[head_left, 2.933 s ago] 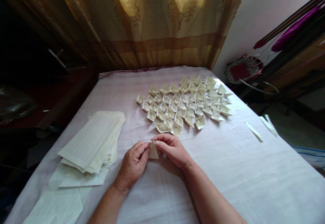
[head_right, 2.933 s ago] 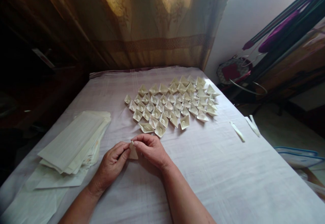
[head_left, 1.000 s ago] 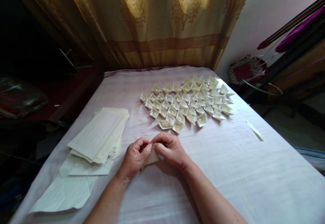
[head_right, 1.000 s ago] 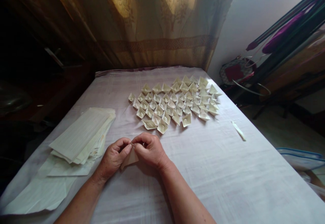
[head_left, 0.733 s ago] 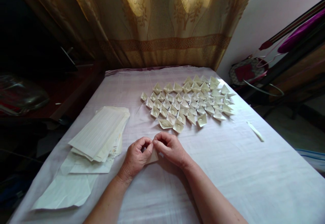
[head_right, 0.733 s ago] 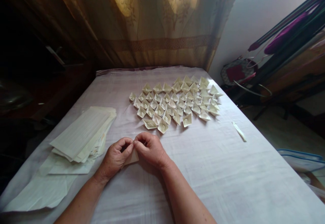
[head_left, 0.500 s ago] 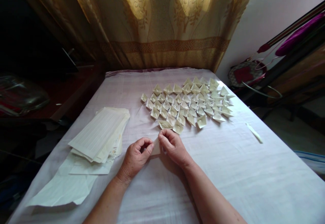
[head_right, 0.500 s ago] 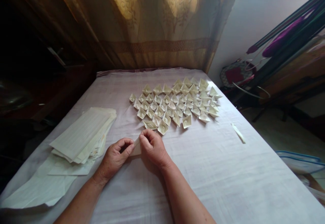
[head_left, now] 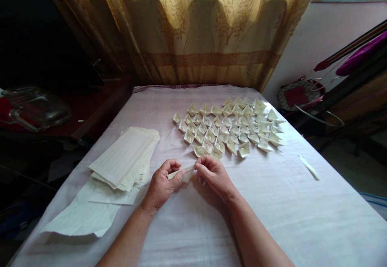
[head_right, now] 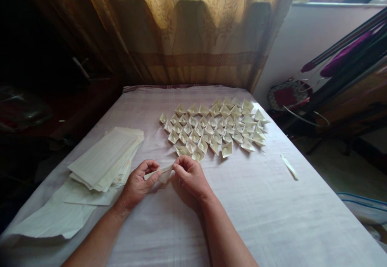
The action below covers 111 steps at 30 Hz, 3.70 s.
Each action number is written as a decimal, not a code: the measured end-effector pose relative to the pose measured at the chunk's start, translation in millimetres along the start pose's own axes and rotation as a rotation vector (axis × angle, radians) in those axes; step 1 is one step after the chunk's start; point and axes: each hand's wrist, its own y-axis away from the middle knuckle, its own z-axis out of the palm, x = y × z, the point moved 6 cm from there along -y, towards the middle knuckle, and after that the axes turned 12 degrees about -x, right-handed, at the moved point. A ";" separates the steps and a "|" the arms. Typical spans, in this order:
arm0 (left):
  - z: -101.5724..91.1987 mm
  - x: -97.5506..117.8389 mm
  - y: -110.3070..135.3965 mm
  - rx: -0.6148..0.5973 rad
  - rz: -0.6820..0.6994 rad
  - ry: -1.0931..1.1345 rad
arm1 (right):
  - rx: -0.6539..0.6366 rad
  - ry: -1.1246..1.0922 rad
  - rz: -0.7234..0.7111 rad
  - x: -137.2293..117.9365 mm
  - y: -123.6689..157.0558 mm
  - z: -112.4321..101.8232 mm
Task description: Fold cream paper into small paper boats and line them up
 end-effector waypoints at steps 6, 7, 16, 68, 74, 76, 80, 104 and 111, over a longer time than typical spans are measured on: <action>-2.5 8.0 3.7 -0.060 -0.011 0.302 | 0.118 -0.154 -0.008 -1.3 -1.2 -4.6; -3.7 9.8 4.2 -0.060 0.015 0.293 | 0.140 -0.178 0.000 -1.2 -0.9 -5.3; -4.1 5.8 5.6 -0.055 0.030 0.252 | 0.194 -0.269 0.013 3.8 -0.6 -7.1; -29.3 9.4 4.7 0.199 0.026 -0.072 | 0.244 -0.244 0.025 4.6 -1.2 6.8; -30.7 5.9 1.5 0.183 0.030 -0.058 | 0.258 -0.256 0.028 4.6 -1.5 6.8; -30.6 4.2 0.4 0.182 0.017 -0.038 | 0.260 -0.264 0.029 4.6 -1.4 6.5; -29.2 3.8 2.2 0.158 -0.038 0.069 | 0.263 -0.293 0.026 5.4 -0.8 5.3; -21.6 4.5 3.4 0.098 -0.116 0.205 | 0.268 -0.294 0.069 12.9 -0.9 5.2; -24.6 3.3 2.7 0.113 -0.141 0.210 | 0.271 -0.225 0.040 9.4 -1.8 7.9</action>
